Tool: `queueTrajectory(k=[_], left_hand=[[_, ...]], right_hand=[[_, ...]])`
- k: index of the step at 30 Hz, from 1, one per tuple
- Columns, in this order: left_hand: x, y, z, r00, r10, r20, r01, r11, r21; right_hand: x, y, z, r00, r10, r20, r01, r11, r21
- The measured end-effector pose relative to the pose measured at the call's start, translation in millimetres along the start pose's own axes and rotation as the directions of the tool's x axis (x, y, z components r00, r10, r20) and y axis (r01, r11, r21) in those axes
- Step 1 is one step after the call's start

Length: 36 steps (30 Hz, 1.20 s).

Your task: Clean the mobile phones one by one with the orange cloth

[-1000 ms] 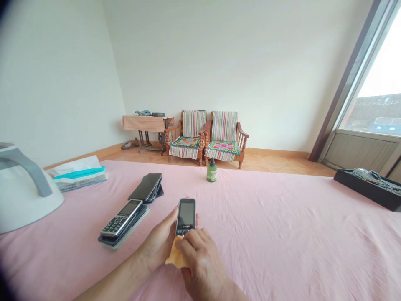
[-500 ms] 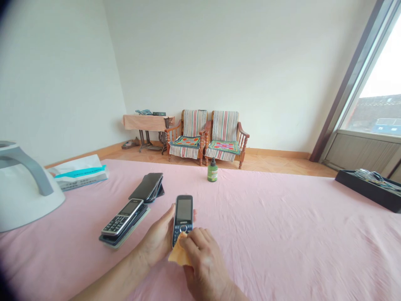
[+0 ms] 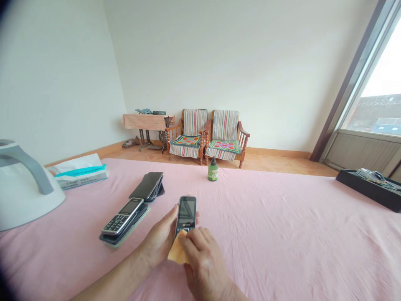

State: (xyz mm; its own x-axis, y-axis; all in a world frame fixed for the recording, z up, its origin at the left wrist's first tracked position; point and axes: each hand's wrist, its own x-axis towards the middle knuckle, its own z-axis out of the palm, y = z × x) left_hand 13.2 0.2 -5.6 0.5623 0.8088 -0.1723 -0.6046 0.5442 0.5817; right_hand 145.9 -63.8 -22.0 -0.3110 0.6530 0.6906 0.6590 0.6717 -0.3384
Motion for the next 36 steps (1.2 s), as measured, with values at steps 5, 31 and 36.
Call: queueTrajectory(k=[5,31,36], left_hand=[[-0.8,1.8,3.4,0.999,0.018,-0.049,-0.018,1.0,-0.01],[0.6,2.5,-2.6,0.994,0.032,0.102,-0.032,0.999,0.001],[2.0,2.7,-3.9,0.997,0.075,0.009,-0.075,0.997,0.003]], right_hand=[[4.0,-2.8,0.8,0.998,-0.056,0.02,0.055,0.998,0.017],[-5.4,15.6,-3.2,0.991,0.107,-0.076,-0.108,0.994,-0.013],[-6.4,9.4,-0.5,0.997,0.072,-0.015,-0.072,0.997,-0.033]])
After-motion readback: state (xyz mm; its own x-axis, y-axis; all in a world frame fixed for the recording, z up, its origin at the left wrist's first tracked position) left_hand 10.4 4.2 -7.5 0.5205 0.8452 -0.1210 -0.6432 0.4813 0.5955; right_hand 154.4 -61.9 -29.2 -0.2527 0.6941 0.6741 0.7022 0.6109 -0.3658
